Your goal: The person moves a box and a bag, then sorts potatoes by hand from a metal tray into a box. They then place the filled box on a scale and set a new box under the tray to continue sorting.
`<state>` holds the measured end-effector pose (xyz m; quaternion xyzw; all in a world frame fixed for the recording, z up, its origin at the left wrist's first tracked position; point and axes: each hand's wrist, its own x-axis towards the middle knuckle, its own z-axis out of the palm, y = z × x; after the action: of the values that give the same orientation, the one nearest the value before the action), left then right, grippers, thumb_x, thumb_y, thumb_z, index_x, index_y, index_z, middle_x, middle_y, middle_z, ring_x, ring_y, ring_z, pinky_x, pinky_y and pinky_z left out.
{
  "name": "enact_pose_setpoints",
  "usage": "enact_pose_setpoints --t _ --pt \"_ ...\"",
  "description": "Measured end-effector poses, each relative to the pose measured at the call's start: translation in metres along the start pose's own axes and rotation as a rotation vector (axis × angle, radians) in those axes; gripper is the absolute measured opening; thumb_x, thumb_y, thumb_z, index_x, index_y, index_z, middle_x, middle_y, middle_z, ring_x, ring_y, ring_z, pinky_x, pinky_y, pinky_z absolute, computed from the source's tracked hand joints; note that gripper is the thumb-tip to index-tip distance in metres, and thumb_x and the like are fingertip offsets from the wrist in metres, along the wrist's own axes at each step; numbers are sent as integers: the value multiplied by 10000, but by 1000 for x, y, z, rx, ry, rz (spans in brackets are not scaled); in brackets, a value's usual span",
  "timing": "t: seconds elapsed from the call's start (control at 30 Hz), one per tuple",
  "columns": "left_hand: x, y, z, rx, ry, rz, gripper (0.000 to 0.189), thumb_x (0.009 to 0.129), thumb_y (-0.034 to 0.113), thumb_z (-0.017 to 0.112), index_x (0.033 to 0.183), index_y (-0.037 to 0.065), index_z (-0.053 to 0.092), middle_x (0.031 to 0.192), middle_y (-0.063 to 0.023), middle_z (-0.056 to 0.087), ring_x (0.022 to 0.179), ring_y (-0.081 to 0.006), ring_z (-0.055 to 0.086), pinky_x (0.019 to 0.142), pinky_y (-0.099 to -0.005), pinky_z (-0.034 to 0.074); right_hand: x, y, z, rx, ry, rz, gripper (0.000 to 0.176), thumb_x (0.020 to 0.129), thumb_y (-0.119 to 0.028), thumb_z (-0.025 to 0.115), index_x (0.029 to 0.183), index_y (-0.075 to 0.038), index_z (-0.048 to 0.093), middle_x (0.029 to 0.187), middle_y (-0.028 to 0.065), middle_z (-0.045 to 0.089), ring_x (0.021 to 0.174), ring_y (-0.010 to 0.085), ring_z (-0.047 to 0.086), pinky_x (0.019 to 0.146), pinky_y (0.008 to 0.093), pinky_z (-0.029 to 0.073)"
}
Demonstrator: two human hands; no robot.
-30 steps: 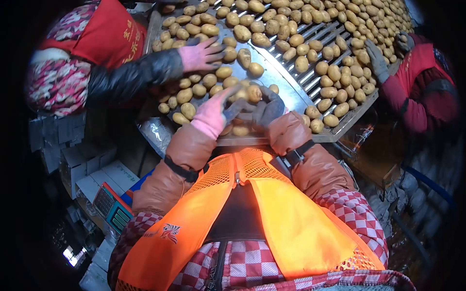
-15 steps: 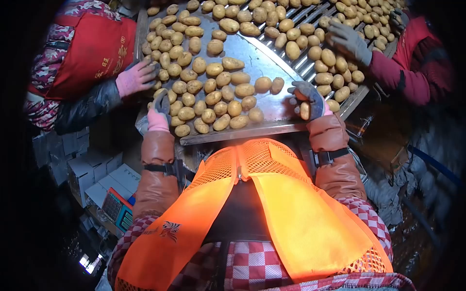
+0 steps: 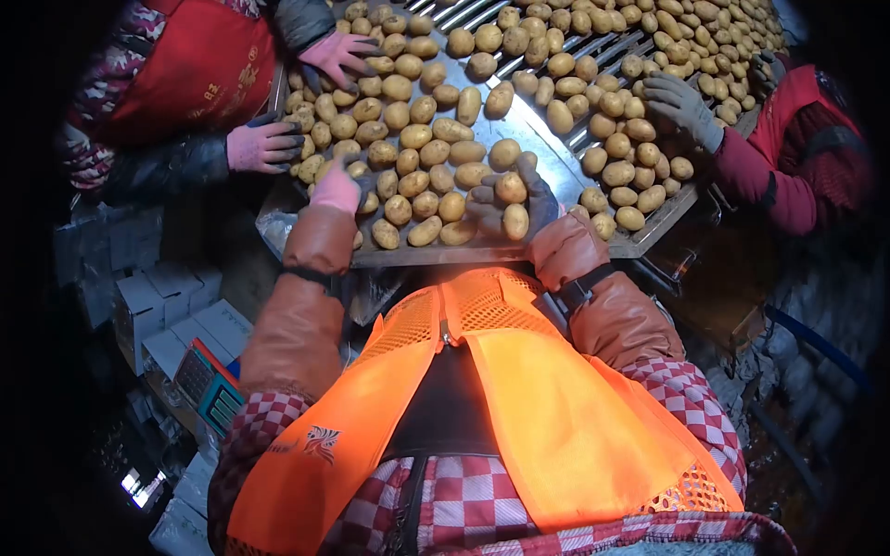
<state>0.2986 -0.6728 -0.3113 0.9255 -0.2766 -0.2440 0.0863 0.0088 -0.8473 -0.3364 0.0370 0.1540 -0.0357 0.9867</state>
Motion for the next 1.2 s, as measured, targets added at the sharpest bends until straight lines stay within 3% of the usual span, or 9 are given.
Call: enact_pose_setpoints --t 0.1,0.17,0.3,0.47,0.6,0.77,0.83,1.0,1.2 --pt "-30 30 13 -325 57 316 422 884 317 732 1243 129 612 1046 -129 692 928 -228 650 883 -364 504 -10 15 39 -156 193 -128 856 899 -712 471 1329 27 463 1322 243 525 1189 433 536 949 615 474" --pt "-51 68 14 -256 -22 452 392 921 436 634 1151 125 696 1076 -181 702 972 -359 672 848 -421 514 -6 19 36 -148 217 -141 852 900 -716 462 1338 15 469 1319 229 536 1174 405 557 938 584 492" --pt "-50 136 37 380 -192 362 302 977 184 405 1160 114 634 1122 -173 678 1058 -349 647 894 -475 512 -4 15 25 -131 201 -185 808 904 -709 466 1339 -28 482 1255 170 594 1048 325 628 846 441 541" --pt "-27 128 41 308 -199 331 322 902 184 568 1211 106 617 1114 -201 683 1059 -353 654 916 -444 514 -23 11 42 -45 281 -223 740 925 -660 473 1352 -57 464 1259 174 582 1002 350 623 819 466 528" --pt "-41 133 8 5 -158 111 368 930 278 570 1277 155 584 1142 -229 664 1036 -398 645 905 -441 509 -36 6 18 -41 86 -172 680 958 -569 476 1477 -142 372 1354 182 538 1107 382 601 918 541 493" --pt "-102 151 36 -160 -267 588 543 912 235 670 1419 151 494 1197 -249 637 1084 -281 636 933 -379 492 -62 14 12 275 -223 -42 655 973 -515 489 1479 -113 380 1352 130 556 1115 353 614 904 505 518" --pt "-99 156 40 -294 -392 751 552 913 155 626 1441 174 465 1217 -278 606 1147 -414 590 1005 -395 459 -86 10 5 103 -73 -130 610 984 -478 497 1457 -103 407 1318 125 571 1058 335 630 803 472 553" --pt "33 81 38 -411 10 522 392 966 243 613 1324 86 597 1108 -162 700 964 -194 673 900 -296 501 -217 17 -2 -666 535 -460 540 955 -381 566 1410 -111 460 1265 175 577 1039 288 643 813 406 555" --pt "94 86 37 203 170 453 779 834 642 598 1474 238 415 1493 -186 402 1415 -366 329 1117 -611 255 -430 9 -122 -1056 1406 -637 520 945 -273 636 1398 -72 479 1293 170 569 1083 296 615 894 386 526"
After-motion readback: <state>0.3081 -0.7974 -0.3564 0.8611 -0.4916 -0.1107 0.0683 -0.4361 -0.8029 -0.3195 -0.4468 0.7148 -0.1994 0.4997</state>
